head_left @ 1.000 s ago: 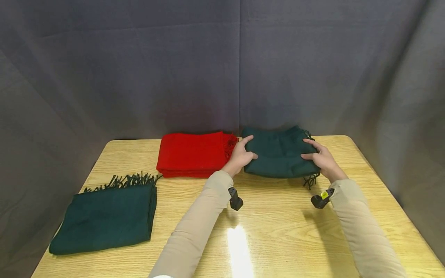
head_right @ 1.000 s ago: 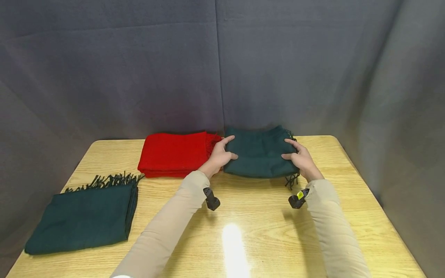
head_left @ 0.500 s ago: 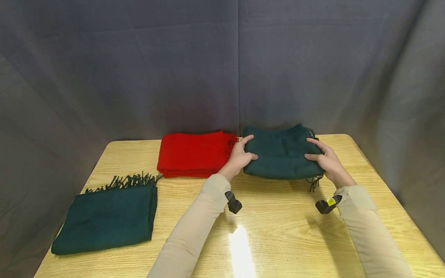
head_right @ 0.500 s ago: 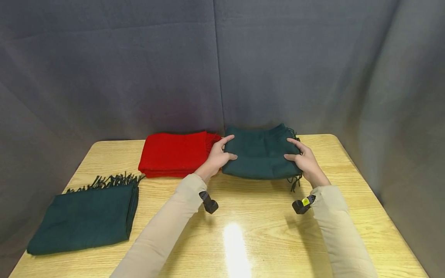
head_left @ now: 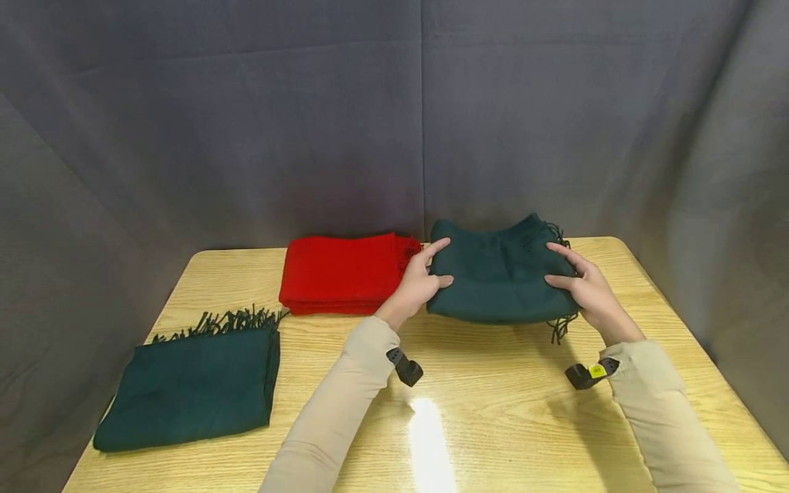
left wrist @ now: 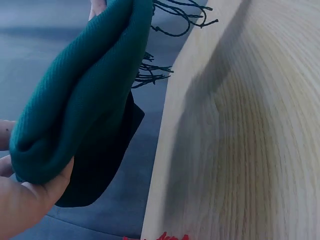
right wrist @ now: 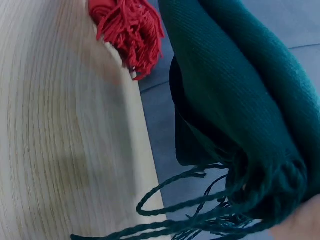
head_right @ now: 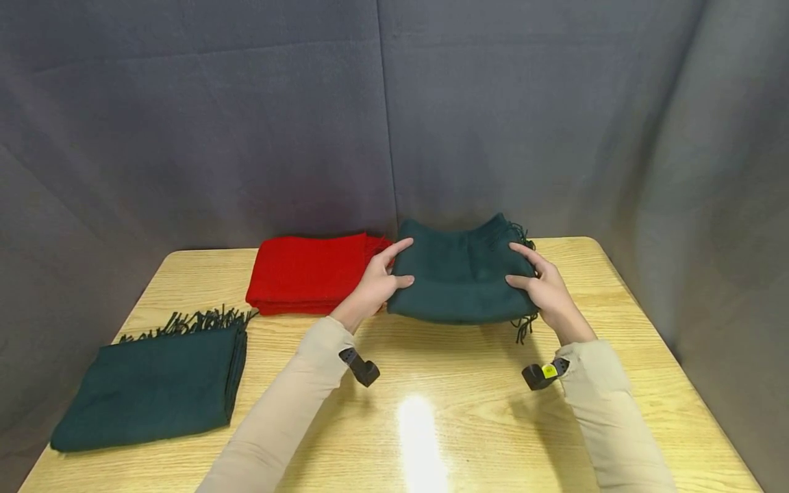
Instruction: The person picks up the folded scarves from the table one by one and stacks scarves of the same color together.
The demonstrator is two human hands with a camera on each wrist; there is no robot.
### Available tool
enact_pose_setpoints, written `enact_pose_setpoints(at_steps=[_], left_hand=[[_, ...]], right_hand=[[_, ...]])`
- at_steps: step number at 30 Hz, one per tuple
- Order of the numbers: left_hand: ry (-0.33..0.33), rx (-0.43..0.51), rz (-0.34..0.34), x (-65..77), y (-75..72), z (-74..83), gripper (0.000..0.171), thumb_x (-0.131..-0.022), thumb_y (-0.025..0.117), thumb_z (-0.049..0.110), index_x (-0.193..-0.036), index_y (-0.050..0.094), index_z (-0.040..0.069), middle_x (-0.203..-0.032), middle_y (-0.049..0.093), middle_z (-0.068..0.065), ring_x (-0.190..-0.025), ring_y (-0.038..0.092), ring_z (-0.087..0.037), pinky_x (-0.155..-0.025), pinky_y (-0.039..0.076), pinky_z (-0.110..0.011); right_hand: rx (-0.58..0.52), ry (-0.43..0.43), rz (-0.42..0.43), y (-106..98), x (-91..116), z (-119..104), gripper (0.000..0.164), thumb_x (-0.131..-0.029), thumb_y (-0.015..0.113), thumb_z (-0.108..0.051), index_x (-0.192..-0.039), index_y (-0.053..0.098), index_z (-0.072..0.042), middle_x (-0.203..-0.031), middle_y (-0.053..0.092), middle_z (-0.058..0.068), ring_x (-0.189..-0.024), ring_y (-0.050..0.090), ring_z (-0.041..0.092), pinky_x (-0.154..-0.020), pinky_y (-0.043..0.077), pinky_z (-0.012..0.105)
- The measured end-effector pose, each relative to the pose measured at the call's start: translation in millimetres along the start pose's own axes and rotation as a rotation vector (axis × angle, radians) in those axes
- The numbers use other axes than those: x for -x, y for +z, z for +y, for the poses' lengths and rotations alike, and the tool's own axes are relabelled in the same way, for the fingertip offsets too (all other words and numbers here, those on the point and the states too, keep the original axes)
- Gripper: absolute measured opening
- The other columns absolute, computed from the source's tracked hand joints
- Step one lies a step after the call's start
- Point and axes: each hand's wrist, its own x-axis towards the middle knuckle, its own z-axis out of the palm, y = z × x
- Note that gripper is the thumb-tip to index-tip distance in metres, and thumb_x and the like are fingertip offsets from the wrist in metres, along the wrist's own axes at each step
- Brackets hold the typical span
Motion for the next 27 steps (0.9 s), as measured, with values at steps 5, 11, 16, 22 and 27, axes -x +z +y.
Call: enact_pose_setpoints(at_steps=[5, 11, 16, 22, 27], left_hand=[[0.004, 0.029, -0.044, 21.5, -1.4, 22.1, 0.066, -0.083, 0.05, -0.015, -0.141, 0.035, 0.012, -0.141, 0.034, -0.012, -0.111, 0.051, -0.035, -0.085, 0.047, -0.04], [0.034, 0.069, -0.071, 30.7, -3.6, 27.6, 0.065, -0.083, 0.048, -0.016, -0.141, 0.034, 0.01, -0.143, 0.029, -0.011, -0.112, 0.05, -0.036, -0.085, 0.047, -0.041], [0.048, 0.087, -0.082, 35.1, -4.0, 27.9, 0.064, -0.083, 0.048, -0.016, -0.141, 0.033, 0.009, -0.145, 0.026, -0.01, -0.113, 0.049, -0.037, -0.085, 0.047, -0.042], [0.066, 0.093, -0.093, 42.5, -4.6, 30.3, 0.064, -0.083, 0.046, -0.018, -0.141, 0.032, 0.005, -0.145, 0.026, -0.012, -0.115, 0.048, -0.037, -0.088, 0.045, -0.042], [0.076, 0.109, -0.11, 47.9, -7.6, 28.1, 0.064, -0.083, 0.045, -0.017, -0.141, 0.031, 0.005, -0.143, 0.029, -0.013, -0.113, 0.049, -0.037, -0.086, 0.046, -0.042]], right_hand=[[-0.016, -0.027, -0.017, 4.6, 7.5, -4.4, 0.063, -0.088, 0.056, -0.002, -0.143, 0.03, -0.017, -0.15, 0.002, 0.017, -0.104, 0.048, 0.004, -0.074, 0.05, 0.02], [-0.065, -0.031, -0.025, 7.5, 15.7, -8.0, 0.063, -0.088, 0.056, -0.001, -0.143, 0.03, -0.018, -0.15, 0.002, 0.015, -0.103, 0.049, 0.003, -0.075, 0.05, 0.021], [-0.109, -0.039, -0.03, 7.5, 20.2, -8.2, 0.063, -0.088, 0.056, 0.0, -0.142, 0.031, -0.017, -0.151, 0.001, 0.012, -0.104, 0.05, 0.002, -0.074, 0.05, 0.022], [-0.108, -0.061, -0.053, 8.4, 24.5, -6.8, 0.062, -0.088, 0.054, 0.003, -0.142, 0.031, -0.017, -0.15, 0.002, 0.013, -0.107, 0.047, 0.003, -0.075, 0.05, 0.022], [-0.125, -0.071, -0.075, 10.7, 30.4, -6.7, 0.061, -0.088, 0.053, 0.004, -0.141, 0.034, -0.018, -0.149, 0.003, 0.014, -0.103, 0.053, 0.004, -0.073, 0.051, 0.023]])
